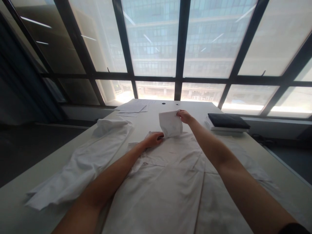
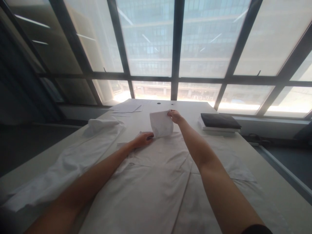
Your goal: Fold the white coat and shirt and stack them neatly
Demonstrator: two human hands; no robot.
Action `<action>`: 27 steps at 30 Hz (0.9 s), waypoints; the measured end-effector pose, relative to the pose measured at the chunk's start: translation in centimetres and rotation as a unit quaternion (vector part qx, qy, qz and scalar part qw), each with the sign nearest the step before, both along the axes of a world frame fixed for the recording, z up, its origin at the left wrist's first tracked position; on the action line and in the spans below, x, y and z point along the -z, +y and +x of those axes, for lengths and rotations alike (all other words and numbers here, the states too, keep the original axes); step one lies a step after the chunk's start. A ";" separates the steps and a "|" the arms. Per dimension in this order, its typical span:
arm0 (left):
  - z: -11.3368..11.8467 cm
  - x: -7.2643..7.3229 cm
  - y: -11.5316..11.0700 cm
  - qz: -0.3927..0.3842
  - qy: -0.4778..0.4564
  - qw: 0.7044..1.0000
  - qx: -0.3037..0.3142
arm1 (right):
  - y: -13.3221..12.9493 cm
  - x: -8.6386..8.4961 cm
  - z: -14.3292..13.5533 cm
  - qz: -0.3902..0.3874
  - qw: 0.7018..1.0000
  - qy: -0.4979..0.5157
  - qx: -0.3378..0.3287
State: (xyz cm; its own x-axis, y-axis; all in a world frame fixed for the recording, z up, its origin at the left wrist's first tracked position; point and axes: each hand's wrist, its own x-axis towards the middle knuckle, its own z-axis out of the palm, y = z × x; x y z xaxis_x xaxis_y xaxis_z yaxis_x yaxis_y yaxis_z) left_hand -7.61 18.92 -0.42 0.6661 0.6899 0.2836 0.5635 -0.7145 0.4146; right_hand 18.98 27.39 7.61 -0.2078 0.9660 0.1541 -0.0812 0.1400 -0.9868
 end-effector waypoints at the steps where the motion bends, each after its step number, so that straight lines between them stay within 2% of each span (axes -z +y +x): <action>1: 0.0 0.0 0.0 -0.007 -0.003 1.000 0.000 | -0.5 -0.5 0.3 0.007 1.000 0.008 -0.007; 5: 0.1 0.0 0.0 -0.018 -0.020 1.000 0.005 | -4.0 -2.2 2.2 0.024 0.998 0.012 -0.051; 9: 0.1 -0.5 -0.4 -0.017 -0.036 0.998 0.041 | -9.0 -2.9 5.4 0.043 0.984 -0.047 -0.164; 12: 0.0 -0.7 -0.5 -0.016 -0.025 0.999 0.023 | -12.2 -2.2 8.3 0.033 0.966 -0.151 -0.205; 15: 0.0 -0.6 -0.4 -0.010 -0.017 1.000 0.008 | -14.2 -0.5 10.9 0.026 0.930 -0.302 -0.209; 18: -0.1 -0.3 -0.2 -0.016 -0.020 0.999 0.020 | -14.8 1.2 12.5 0.052 0.892 -0.425 -0.147; 20: -0.3 -0.2 0.0 -0.029 -0.030 0.999 0.021 | -14.8 1.9 12.5 0.080 0.888 -0.447 -0.071; 23: -0.5 0.0 0.2 -0.064 -0.045 0.997 0.018 | -14.2 2.4 10.5 0.099 0.915 -0.391 0.018; 27: -0.5 -0.1 0.4 -0.082 -0.052 0.995 0.022 | -13.1 2.7 5.9 0.017 0.955 -0.280 0.102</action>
State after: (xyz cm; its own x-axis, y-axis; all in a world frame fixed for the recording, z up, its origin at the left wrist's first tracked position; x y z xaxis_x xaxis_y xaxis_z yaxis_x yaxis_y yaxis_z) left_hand -8.07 19.28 -0.34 0.6694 0.7033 0.2392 0.4811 -0.6558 0.5818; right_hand 24.89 14.27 4.95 -0.0751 0.9915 0.1061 0.4894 0.1293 -0.8624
